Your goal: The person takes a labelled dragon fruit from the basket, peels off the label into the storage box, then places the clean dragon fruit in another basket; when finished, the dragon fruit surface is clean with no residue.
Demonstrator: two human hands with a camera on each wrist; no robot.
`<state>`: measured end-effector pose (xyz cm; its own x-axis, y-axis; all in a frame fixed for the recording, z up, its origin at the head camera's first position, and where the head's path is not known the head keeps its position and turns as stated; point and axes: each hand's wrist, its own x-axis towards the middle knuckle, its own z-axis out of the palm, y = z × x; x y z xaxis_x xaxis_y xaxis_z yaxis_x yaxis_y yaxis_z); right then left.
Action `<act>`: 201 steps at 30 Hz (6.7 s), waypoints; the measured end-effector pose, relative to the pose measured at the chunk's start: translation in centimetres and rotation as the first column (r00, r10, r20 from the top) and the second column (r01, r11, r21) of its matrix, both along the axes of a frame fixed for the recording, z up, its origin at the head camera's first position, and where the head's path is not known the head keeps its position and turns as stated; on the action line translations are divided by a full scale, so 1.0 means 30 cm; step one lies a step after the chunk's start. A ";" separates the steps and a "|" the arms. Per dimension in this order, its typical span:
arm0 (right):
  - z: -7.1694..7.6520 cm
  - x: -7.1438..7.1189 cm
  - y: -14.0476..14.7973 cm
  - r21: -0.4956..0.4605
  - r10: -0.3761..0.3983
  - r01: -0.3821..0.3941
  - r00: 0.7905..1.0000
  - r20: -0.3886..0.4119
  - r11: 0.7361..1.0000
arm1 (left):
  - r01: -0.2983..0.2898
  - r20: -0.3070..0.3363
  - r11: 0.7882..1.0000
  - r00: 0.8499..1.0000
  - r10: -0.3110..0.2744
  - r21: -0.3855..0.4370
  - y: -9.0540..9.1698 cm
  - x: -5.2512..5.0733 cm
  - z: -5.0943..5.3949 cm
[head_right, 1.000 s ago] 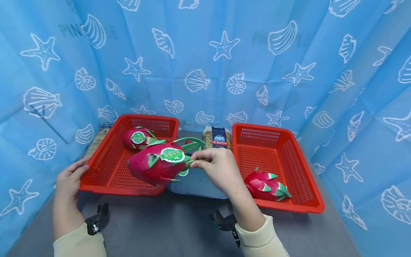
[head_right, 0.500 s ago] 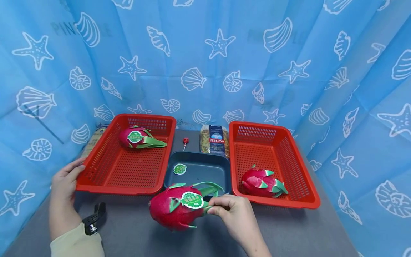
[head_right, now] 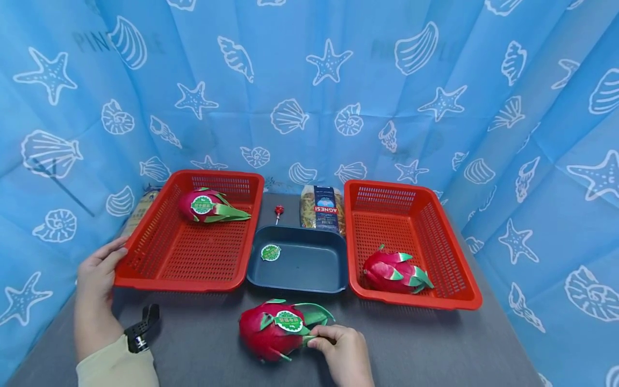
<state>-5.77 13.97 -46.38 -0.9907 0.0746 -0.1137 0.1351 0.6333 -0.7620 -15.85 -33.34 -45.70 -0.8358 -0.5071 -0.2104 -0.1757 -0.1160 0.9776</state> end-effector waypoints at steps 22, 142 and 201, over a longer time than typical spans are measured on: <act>-0.051 -0.028 0.027 -0.005 0.039 -0.039 0.999 -0.024 0.999 | 0.125 0.083 0.825 0.992 -0.095 -0.551 0.080 0.078 0.169; 0.301 -0.321 -0.083 -0.438 0.114 -0.159 0.985 -0.127 0.885 | 0.305 -0.147 0.450 0.670 -0.728 -0.839 0.711 0.279 -0.059; 0.248 -0.429 -0.095 -0.104 0.364 -0.370 0.929 -0.074 0.923 | 0.319 -0.217 0.513 0.640 -0.737 -0.797 0.641 0.280 -0.078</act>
